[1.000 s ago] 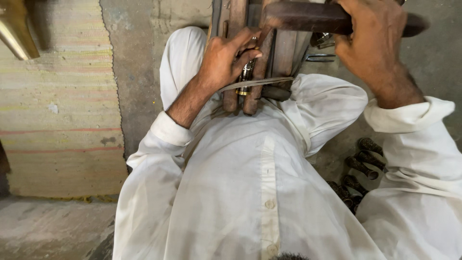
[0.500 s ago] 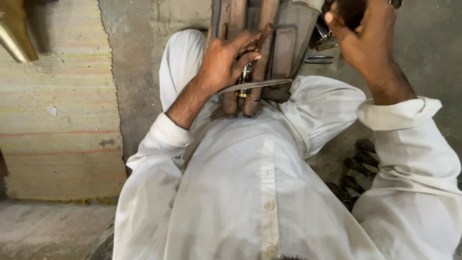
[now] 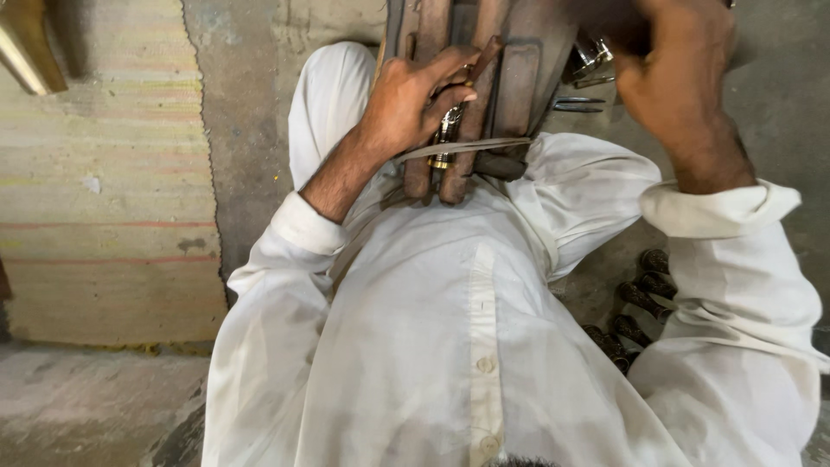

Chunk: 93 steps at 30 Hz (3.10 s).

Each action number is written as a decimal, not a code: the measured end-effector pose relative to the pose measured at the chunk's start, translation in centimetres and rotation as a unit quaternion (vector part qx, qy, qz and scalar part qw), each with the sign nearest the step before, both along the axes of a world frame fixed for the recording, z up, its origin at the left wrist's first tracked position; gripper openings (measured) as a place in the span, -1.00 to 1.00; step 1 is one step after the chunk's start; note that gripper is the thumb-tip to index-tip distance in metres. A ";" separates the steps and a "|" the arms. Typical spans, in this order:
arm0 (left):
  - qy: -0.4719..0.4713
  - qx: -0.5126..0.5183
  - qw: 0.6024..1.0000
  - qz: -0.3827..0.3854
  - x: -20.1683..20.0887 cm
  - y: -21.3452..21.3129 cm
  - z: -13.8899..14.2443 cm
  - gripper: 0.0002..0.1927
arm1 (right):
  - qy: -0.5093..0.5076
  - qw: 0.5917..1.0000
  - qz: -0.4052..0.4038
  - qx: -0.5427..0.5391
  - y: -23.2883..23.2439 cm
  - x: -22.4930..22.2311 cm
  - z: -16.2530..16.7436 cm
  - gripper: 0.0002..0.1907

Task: The person sits cross-legged on the floor with a brass vessel clamped in a wooden vise on their lap. They hold a small chisel against the vessel's decorated surface and repeatedly strike it with a wooden mallet, repositioning the chisel to work along the engraved pattern.

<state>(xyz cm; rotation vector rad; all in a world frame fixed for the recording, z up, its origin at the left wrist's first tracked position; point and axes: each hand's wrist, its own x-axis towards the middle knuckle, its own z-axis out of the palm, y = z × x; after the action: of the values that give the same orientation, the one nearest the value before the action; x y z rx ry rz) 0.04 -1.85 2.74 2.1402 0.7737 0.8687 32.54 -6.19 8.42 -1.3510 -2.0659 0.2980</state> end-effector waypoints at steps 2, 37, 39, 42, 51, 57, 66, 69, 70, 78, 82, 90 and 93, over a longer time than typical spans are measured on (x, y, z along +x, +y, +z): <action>-0.007 0.027 1.000 -0.010 0.0 0.1 -0.1 -0.60 | -0.266 0.958 -0.067 0.087 -0.5 -0.1 0.9 -0.63; 0.001 0.035 0.992 -0.121 -0.2 2.0 -0.1 -0.59 | -0.067 0.975 -0.123 -0.174 -4.9 -0.4 -1.8 -0.69; 0.004 0.032 0.993 -0.115 -0.1 2.0 -0.2 -0.59 | -0.050 0.987 -0.116 -0.099 -4.9 -0.5 -1.6 -0.72; 0.011 0.016 0.994 -0.108 0.1 1.8 -0.3 -0.60 | -0.035 0.993 -0.109 0.000 -4.6 -0.7 -1.2 -0.72; -0.023 0.029 0.993 -0.110 -0.1 1.5 -0.7 -0.64 | -0.211 0.973 -0.072 0.065 -4.4 -1.3 1.7 -0.63; -0.016 0.013 0.994 -0.107 0.0 1.5 -0.4 -0.64 | -0.209 0.975 -0.050 0.049 -4.0 -0.3 2.2 -0.64; -0.026 0.003 0.994 -0.102 0.0 1.3 -0.3 -0.64 | -0.104 0.993 -0.038 0.034 -3.6 -0.4 1.9 -0.68; -0.026 0.017 0.994 -0.103 0.1 1.5 -0.3 -0.64 | -0.185 0.979 -0.067 0.059 -3.7 -0.5 2.0 -0.67; -0.012 0.013 0.995 -0.098 0.0 1.5 -0.3 -0.63 | -0.097 0.993 -0.052 0.043 -3.5 -0.6 2.0 -0.72; -0.028 0.006 0.995 -0.100 0.0 1.4 -0.3 -0.63 | -0.112 0.992 -0.055 0.018 -3.6 -0.5 2.4 -0.69; -0.030 0.012 0.994 -0.105 -0.1 1.5 -0.6 -0.61 | -0.142 0.988 -0.039 0.051 -3.7 -0.4 2.1 -0.64; -0.034 0.029 0.994 -0.103 0.0 1.5 -1.3 -0.60 | -0.141 0.988 -0.057 0.028 -4.2 -0.2 2.2 -0.63; -0.039 0.026 0.994 -0.099 -0.1 1.4 -1.5 -0.60 | -0.143 0.987 -0.055 0.046 -3.9 -0.4 2.4 -0.70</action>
<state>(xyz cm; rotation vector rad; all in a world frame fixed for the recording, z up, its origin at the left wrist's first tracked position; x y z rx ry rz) -0.03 -0.44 1.24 2.1711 0.4936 0.8690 32.11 -10.12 10.79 -1.5143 -2.1936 -0.0421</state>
